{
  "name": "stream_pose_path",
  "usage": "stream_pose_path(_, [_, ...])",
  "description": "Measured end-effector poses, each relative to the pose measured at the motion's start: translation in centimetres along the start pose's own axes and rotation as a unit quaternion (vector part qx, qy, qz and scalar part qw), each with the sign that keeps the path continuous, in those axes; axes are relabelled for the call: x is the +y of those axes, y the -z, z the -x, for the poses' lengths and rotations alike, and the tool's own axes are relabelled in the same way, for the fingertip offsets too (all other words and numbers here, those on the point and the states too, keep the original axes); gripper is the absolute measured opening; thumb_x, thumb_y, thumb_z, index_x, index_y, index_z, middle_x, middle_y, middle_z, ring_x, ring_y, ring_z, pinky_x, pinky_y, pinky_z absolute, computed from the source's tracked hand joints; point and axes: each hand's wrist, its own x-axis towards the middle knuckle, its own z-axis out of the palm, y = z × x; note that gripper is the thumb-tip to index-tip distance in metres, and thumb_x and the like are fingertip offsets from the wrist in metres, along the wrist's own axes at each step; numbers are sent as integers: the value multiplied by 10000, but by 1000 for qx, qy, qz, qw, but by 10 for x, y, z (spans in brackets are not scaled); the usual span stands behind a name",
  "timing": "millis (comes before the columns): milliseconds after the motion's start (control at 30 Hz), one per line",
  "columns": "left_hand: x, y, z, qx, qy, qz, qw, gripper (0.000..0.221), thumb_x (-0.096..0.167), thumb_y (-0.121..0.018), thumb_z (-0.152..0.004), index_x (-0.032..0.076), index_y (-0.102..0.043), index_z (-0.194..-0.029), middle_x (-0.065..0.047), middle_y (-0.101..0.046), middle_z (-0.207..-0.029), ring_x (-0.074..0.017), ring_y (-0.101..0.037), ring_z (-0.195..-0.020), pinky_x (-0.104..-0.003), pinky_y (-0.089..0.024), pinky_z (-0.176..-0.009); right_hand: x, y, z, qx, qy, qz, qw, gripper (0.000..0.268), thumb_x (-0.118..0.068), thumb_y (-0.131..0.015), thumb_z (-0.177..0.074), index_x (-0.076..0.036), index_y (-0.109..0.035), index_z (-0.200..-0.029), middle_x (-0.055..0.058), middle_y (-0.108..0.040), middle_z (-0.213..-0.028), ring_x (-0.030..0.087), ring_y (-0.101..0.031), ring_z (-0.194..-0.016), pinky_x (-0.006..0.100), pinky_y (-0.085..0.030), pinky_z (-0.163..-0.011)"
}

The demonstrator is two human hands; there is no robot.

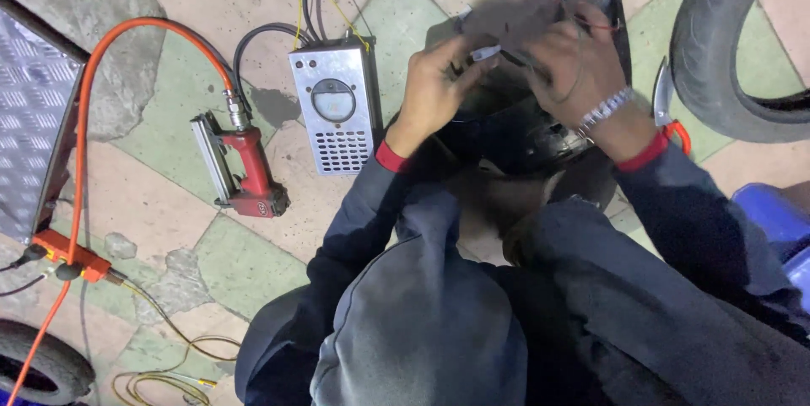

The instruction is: Modifying the electrical wiring of a motorcycle tail light assembly by stripping, connecting, and taping wires, then testing the connections.

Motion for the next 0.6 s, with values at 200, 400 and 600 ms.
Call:
stream_pose_path(200, [7, -16, 23, 17, 4, 36, 999, 282, 62, -742, -945, 105, -689, -1219, -6, -648, -1248, -152, -648, -938, -251, -529, -805, -16, 22, 52, 196, -187, -230, 935, 341, 175, -612, -850, 108, -654, -1182, 207, -709, -1047, 291, -593, -801, 384, -493, -761])
stream_pose_path(400, [15, -22, 26, 5, 21, 55, 998, 348, 77, -635, -1024, 93, -582, -1367, -34, -676, -1189, -169, -622, -917, -269, -510, -845, -5, 29, 39, 248, -160, -420, 858, 299, 237, -533, -1103, 220, -552, -1402, 246, -615, -1249, 210, -521, -902, 289, -443, -835])
stream_pose_path(600, [11, -32, 33, 77, 104, 198, 972, 240, 65, -643, -1005, 69, -580, -1236, -59, -738, -1079, -135, -699, -919, -235, -535, -845, -6, 31, 26, 264, -115, -335, 897, 161, 281, -714, -995, 202, -720, -1136, 271, -691, -1260, 262, -551, -898, 348, -445, -793])
